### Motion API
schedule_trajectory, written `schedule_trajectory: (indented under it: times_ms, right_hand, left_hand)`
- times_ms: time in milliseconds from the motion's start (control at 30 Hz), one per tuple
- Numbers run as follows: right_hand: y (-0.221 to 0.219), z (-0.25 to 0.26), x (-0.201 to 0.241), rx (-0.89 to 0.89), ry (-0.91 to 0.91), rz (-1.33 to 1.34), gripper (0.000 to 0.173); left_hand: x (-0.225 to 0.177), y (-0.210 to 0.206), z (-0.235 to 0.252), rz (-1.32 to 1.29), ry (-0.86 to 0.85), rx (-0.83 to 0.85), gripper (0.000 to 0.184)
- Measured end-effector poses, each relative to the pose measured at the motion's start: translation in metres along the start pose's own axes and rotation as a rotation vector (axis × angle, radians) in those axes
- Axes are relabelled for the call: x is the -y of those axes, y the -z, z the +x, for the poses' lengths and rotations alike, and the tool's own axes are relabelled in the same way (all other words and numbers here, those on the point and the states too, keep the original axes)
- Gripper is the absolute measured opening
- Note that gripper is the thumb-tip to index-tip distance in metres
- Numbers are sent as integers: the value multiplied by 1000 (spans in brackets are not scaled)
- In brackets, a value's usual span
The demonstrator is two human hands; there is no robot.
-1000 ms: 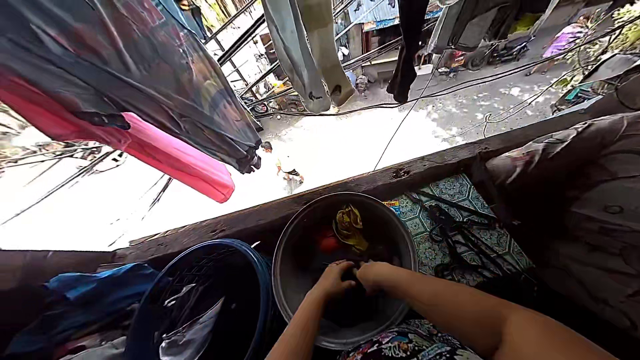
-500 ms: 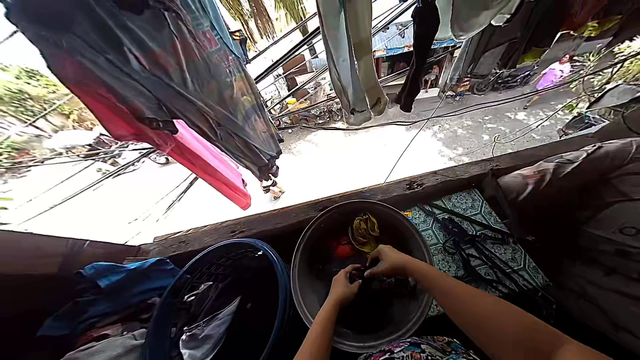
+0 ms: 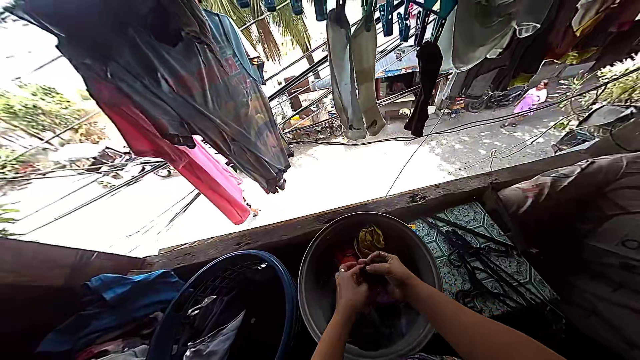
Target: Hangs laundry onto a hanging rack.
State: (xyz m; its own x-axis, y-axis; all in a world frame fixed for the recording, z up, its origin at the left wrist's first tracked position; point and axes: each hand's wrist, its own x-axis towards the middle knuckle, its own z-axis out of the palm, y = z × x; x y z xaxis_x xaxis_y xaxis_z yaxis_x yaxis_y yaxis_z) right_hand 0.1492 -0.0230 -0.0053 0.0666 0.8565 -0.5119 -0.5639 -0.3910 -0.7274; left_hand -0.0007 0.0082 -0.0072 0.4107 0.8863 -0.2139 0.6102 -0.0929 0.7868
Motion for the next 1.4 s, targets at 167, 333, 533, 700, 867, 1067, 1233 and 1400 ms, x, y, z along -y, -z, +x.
schedule_trajectory:
  times_ms: [167,333,533,700,867,1067,1233,1400]
  right_hand:
    - [-4,1,1,142,27,-204,38]
    - [-4,7,9,2,53,-377,17]
    - [3,4,4,-86,65,-543,41]
    - [-3,-2,-9,-102,38,-511,40]
    - [-8,-22,-4,117,124,-435,29]
    - [-8,-45,14,323,-76,-337,48]
    - [2,-46,23,262,31,-637,51]
    - [19,-40,38,272,295,-892,36]
  left_hand:
    - [15,22,-15,-171,-42,132,43]
    - [23,43,-26,-247,21,-4,51]
    - [26,47,-26,-210,-49,164,35]
    - [14,20,-27,-294,-132,243,41]
    - [6,9,-27,-360,-107,116,56]
    - [12,26,-16,-355,-95,130,28]
    - [9,41,-19,-497,-135,105,23]
    - [-2,59,-22,-561,-212,130,29]
